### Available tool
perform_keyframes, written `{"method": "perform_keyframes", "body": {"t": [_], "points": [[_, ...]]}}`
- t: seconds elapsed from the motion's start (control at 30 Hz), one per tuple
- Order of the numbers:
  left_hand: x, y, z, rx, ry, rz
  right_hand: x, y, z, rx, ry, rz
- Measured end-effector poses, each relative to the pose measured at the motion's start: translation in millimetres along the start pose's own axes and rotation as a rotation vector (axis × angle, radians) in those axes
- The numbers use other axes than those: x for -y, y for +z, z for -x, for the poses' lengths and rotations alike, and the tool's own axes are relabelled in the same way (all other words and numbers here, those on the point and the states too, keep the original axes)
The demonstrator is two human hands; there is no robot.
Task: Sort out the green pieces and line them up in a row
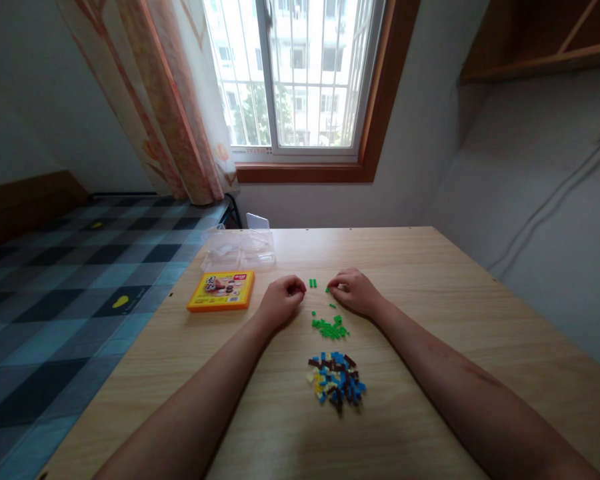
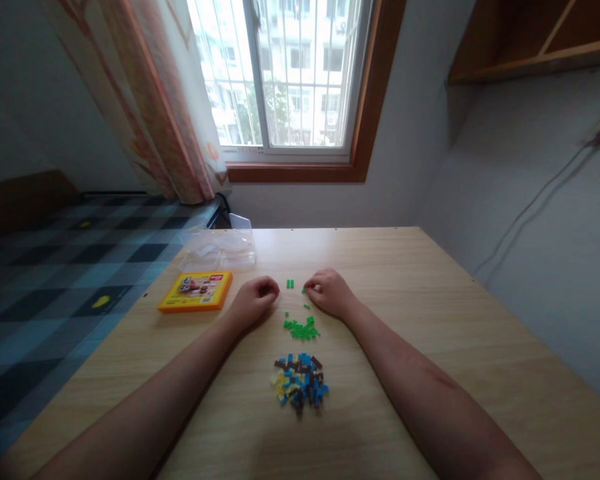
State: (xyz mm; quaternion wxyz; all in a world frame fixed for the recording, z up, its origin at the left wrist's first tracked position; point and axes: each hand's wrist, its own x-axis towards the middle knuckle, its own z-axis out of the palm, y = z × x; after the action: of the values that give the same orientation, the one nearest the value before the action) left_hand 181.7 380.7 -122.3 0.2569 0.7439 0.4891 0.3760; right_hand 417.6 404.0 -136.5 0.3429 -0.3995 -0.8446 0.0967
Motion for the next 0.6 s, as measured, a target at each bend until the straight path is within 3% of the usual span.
{"method": "perform_keyframes", "body": {"t": [0.17,0.4,0.6], "points": [[-4.1,6.4,4.1,-0.068,0.117,-0.360,-1.3,2.7,-0.7,0.015,-0.009,0.034],[-7.7,11.2,6.5,0.069,0.154,-0.564,-5.1,4.8,-3.6,0.018,0.032,0.037],[-8.1,12.3,6.7,0.104,0.183,-0.677,-1.5,6.1,-3.8,0.010,0.039,0.093]]}}
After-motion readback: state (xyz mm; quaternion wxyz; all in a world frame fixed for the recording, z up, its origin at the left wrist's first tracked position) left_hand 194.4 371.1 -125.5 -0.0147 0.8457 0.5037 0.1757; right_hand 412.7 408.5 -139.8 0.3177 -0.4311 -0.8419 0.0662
